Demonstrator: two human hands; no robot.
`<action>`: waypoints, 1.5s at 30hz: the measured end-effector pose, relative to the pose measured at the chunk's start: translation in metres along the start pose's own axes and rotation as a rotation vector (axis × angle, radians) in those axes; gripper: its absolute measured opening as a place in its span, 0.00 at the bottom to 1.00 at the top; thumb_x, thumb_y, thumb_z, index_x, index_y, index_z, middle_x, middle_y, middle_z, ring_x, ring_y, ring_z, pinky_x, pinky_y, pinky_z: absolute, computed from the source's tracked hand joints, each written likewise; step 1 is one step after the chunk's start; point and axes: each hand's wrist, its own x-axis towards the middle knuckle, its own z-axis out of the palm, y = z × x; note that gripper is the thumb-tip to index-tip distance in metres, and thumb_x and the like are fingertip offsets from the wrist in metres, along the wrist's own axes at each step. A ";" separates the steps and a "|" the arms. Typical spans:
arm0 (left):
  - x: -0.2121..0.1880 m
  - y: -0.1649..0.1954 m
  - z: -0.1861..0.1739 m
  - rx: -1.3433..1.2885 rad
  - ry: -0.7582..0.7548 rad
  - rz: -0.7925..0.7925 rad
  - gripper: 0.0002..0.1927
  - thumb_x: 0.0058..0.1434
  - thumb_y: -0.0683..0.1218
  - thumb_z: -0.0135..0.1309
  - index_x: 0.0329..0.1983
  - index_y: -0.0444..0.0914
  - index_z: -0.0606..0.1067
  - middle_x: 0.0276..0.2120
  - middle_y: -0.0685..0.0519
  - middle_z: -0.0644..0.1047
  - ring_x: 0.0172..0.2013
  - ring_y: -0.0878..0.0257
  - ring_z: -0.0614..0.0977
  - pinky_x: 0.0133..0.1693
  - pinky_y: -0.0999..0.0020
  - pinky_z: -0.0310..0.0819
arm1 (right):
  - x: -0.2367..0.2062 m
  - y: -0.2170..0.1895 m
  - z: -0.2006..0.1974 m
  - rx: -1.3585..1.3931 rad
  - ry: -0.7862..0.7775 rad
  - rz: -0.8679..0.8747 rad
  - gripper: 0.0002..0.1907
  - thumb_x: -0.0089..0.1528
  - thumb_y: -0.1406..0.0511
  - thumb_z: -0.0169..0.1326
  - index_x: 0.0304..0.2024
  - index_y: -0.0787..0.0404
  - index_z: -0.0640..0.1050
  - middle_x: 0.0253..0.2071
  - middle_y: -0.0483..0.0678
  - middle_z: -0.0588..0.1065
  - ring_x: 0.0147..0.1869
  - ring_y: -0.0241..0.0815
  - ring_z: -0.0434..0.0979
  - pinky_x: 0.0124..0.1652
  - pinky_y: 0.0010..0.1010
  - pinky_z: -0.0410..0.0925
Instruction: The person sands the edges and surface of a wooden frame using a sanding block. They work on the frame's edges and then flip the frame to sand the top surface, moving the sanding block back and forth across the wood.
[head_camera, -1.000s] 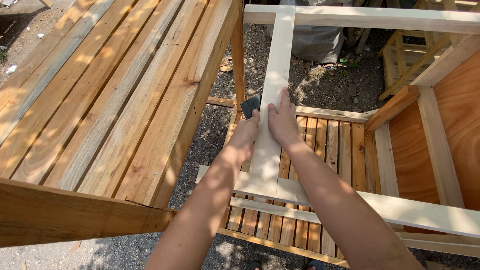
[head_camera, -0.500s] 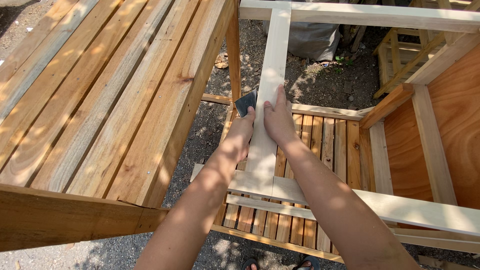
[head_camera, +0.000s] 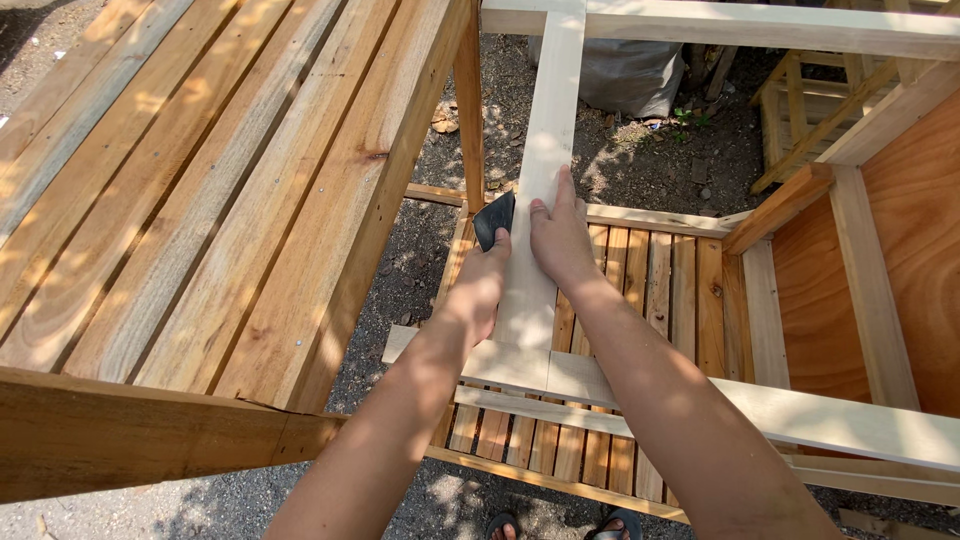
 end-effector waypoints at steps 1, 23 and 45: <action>-0.010 -0.006 -0.003 0.138 0.102 -0.073 0.25 0.71 0.61 0.43 0.51 0.36 0.74 0.35 0.47 0.78 0.32 0.58 0.78 0.35 0.56 0.79 | -0.001 0.000 0.000 0.023 -0.016 0.011 0.37 0.70 0.59 0.45 0.77 0.58 0.46 0.68 0.67 0.60 0.69 0.65 0.67 0.65 0.47 0.62; 0.008 0.016 0.007 -0.093 0.082 -0.067 0.22 0.73 0.58 0.43 0.49 0.34 0.74 0.36 0.46 0.79 0.31 0.59 0.81 0.33 0.59 0.80 | -0.002 -0.008 -0.001 0.051 -0.032 0.066 0.37 0.70 0.60 0.43 0.77 0.58 0.46 0.69 0.65 0.58 0.68 0.64 0.67 0.64 0.46 0.64; 0.006 -0.008 -0.002 -0.060 0.096 -0.029 0.26 0.72 0.59 0.42 0.59 0.34 0.69 0.43 0.43 0.80 0.37 0.55 0.85 0.37 0.56 0.83 | -0.012 -0.024 -0.008 0.070 -0.030 0.097 0.36 0.70 0.59 0.43 0.77 0.56 0.46 0.72 0.71 0.53 0.69 0.70 0.67 0.63 0.48 0.65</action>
